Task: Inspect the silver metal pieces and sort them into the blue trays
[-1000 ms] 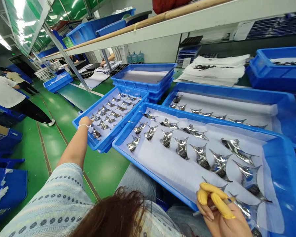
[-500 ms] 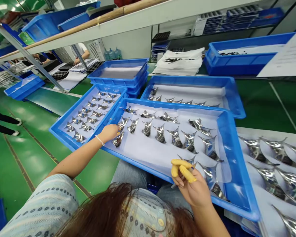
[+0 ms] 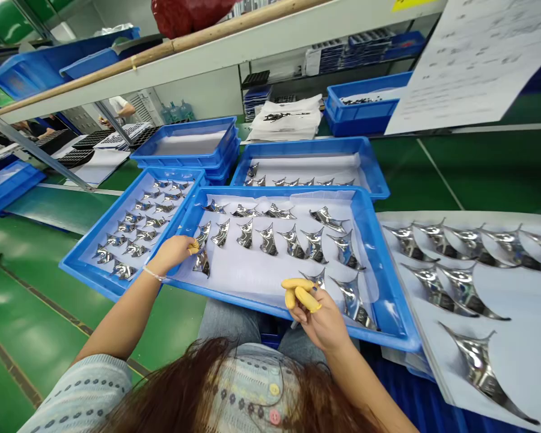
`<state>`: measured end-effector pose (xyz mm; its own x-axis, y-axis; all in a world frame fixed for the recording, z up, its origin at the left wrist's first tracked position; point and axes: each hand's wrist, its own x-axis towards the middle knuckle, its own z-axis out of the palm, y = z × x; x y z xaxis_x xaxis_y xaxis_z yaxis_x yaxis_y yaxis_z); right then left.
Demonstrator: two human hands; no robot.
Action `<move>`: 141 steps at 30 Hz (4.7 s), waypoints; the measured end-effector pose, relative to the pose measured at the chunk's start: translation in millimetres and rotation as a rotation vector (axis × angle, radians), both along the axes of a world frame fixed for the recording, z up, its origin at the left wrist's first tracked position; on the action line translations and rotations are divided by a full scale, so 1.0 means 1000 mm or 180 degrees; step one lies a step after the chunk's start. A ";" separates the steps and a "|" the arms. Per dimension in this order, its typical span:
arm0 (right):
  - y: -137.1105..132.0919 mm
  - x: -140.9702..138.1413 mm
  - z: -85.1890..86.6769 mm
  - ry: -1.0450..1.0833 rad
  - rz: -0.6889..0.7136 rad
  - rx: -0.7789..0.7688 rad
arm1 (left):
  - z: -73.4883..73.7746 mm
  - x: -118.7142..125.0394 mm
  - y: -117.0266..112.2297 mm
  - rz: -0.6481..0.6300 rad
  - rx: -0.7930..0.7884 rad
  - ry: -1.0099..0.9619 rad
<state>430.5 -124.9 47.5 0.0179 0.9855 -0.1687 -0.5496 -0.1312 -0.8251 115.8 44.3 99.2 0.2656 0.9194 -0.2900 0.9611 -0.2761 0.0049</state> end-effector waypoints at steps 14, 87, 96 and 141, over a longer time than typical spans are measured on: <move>0.007 -0.021 0.062 -0.1188 0.0296 0.1414 | 0.027 0.123 -0.079 -0.2169 0.0224 -0.4721; -0.015 -0.009 0.068 -0.1453 -0.0296 0.1543 | 0.032 0.124 -0.120 0.0506 -0.1288 -0.5560; -0.015 -0.017 0.074 -0.0429 0.0285 0.0882 | 0.029 0.132 -0.117 0.0868 -0.2082 -0.5719; -0.012 -0.005 0.065 -0.1057 0.0023 0.0813 | 0.044 0.107 -0.111 -0.1788 0.0618 -0.4334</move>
<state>425.0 -137.0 112.1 0.0231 0.9952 0.0950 -0.2481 0.0977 -0.9638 223.0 -66.4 143.5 0.5502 0.6014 0.5792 0.0182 -0.7022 0.7118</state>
